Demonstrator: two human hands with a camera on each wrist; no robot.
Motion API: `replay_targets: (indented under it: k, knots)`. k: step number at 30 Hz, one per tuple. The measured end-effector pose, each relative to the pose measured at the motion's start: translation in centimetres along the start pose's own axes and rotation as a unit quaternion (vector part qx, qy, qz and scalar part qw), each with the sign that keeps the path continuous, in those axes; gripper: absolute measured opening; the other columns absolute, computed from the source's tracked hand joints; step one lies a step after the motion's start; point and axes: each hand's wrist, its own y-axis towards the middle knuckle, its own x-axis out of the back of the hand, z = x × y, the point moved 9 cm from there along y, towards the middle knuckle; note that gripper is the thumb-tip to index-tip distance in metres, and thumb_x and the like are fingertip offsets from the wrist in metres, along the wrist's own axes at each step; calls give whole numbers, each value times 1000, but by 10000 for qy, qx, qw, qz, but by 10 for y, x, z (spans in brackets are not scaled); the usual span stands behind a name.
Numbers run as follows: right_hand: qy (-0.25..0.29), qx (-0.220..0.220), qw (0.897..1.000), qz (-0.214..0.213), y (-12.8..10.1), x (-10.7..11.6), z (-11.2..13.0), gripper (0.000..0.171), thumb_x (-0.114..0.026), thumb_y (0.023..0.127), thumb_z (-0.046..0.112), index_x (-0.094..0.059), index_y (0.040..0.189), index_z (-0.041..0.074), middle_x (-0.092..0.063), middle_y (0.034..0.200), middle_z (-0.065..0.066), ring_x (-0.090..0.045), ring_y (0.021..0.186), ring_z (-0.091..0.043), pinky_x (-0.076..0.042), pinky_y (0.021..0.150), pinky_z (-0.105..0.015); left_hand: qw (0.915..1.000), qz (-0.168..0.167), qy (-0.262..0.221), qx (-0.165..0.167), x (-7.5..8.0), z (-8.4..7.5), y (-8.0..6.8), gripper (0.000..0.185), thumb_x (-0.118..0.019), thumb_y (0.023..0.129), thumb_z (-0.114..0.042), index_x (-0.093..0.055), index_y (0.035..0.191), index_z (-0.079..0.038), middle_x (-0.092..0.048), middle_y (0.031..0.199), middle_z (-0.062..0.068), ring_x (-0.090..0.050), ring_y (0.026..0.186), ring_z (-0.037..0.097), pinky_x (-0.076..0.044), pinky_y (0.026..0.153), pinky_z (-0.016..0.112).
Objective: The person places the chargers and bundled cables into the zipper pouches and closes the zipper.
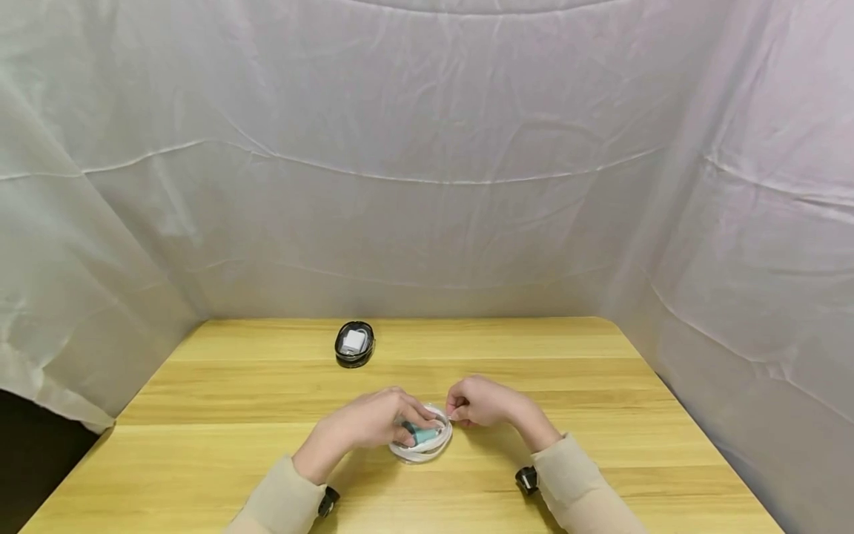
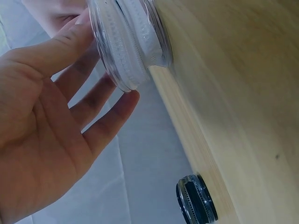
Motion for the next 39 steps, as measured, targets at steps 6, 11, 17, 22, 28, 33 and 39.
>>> replay_targets:
  k: [6,11,17,22,28,33,39]
  knots:
    - [60,-21,9999,84,-2,1,-1,15,-68,98,1,-68,85,8,-67,75,-5,-62,64,-13,-53,57,-21,9997,-3,115,210,1,2,0,37,-83,87,-18,-78,123,-27,-70,131,-15,-62,127,17,-56,95,33]
    - [130,-75,9996,236,-4,0,-2,16,-69,98,0,-68,84,8,-67,73,-4,-64,63,-14,-55,57,-22,9994,-39,209,290,2,2,-1,38,-83,87,-20,-78,123,-30,-69,130,-17,-62,125,17,-58,88,33]
    - [256,-136,9989,357,-5,-1,-2,15,-69,97,-1,-69,84,7,-66,72,-2,-64,63,-14,-56,58,-23,9990,-74,278,349,2,3,0,39,-84,85,-21,-78,122,-32,-69,131,-17,-63,125,18,-58,87,32]
    - [350,-153,9984,406,-6,-1,-4,16,-69,96,-3,-69,84,8,-66,73,-3,-65,64,-16,-60,61,-29,9991,-61,243,331,1,4,1,39,-84,85,-20,-78,122,-31,-70,130,-16,-63,124,18,-57,86,30]
    - [319,-228,9985,390,-5,-1,-5,16,-69,97,-2,-68,85,9,-66,74,-3,-66,65,-17,-61,62,-32,9994,-52,171,292,2,5,1,38,-84,86,-19,-78,123,-29,-71,129,-11,-64,122,16,-58,88,32]
    - [255,-305,9987,319,-5,-1,-5,17,-69,97,-1,-68,84,9,-66,74,-4,-66,66,-19,-58,59,-27,9998,-52,72,177,4,2,-1,38,-85,86,-19,-79,122,-26,-72,130,-8,-63,122,18,-57,94,35]
    - [106,-292,9992,235,-5,0,-4,19,-68,97,-2,-67,83,11,-67,74,-5,-66,65,-19,-55,58,-23,9999,-72,94,96,5,0,-3,38,-85,85,-18,-79,122,-26,-71,130,-10,-61,121,17,-55,97,36]
